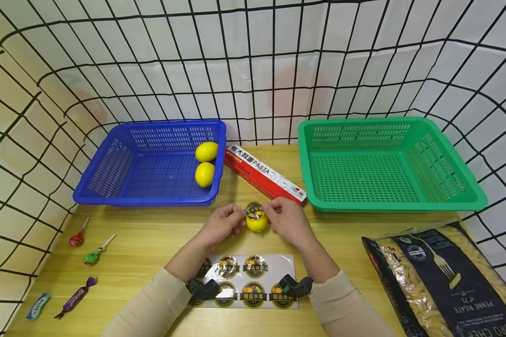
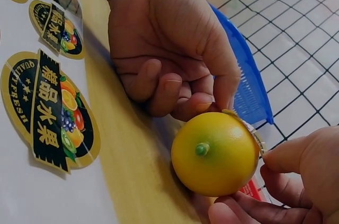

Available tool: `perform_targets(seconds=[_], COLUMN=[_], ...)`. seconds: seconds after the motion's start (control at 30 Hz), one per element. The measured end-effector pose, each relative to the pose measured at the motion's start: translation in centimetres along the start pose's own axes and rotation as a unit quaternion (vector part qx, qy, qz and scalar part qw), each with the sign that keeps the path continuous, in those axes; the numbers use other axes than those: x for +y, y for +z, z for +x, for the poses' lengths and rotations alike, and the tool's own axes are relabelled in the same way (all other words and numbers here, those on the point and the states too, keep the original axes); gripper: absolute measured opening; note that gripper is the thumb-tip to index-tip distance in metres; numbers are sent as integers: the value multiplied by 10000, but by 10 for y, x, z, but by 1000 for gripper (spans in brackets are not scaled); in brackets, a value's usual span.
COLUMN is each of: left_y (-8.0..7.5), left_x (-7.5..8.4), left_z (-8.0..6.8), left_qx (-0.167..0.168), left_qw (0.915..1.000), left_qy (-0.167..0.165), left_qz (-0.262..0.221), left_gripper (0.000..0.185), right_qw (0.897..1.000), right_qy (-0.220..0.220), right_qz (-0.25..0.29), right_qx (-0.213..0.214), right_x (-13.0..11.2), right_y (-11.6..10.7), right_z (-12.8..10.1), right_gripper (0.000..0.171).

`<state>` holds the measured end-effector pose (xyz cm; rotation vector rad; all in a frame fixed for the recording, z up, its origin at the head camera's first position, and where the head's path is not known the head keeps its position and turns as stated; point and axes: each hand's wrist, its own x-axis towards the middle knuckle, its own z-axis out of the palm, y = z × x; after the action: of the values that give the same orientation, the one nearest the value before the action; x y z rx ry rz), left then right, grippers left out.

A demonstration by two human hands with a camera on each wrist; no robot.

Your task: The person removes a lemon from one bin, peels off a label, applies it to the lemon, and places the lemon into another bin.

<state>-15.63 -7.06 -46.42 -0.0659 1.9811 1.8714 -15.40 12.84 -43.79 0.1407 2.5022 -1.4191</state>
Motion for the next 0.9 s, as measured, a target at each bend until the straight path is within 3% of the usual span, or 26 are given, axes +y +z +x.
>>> perform_targets(seconds=[0.23, 0.47, 0.63, 0.9], left_y=[0, 1, 3, 7], left_x=[-2, -1, 1, 11], left_z=[1, 0, -3, -9], left_qx=[-66, -207, -228, -259], left_qw=[9998, 9994, 9997, 9972], left_qy=[-64, -226, -100, 395], left_qz=[-183, -161, 15, -583], left_gripper=[14, 36, 37, 42], right_qw=[9999, 9984, 9968, 9902], right_qy=[61, 119, -121, -552], right_qz=[139, 476, 741, 1254], right_qx=[10, -271, -273, -290], right_x=[3, 3, 1, -11], right_y=[1, 2, 0, -9], right_z=[2, 3, 1, -9], right_gripper=[27, 28, 29, 28])
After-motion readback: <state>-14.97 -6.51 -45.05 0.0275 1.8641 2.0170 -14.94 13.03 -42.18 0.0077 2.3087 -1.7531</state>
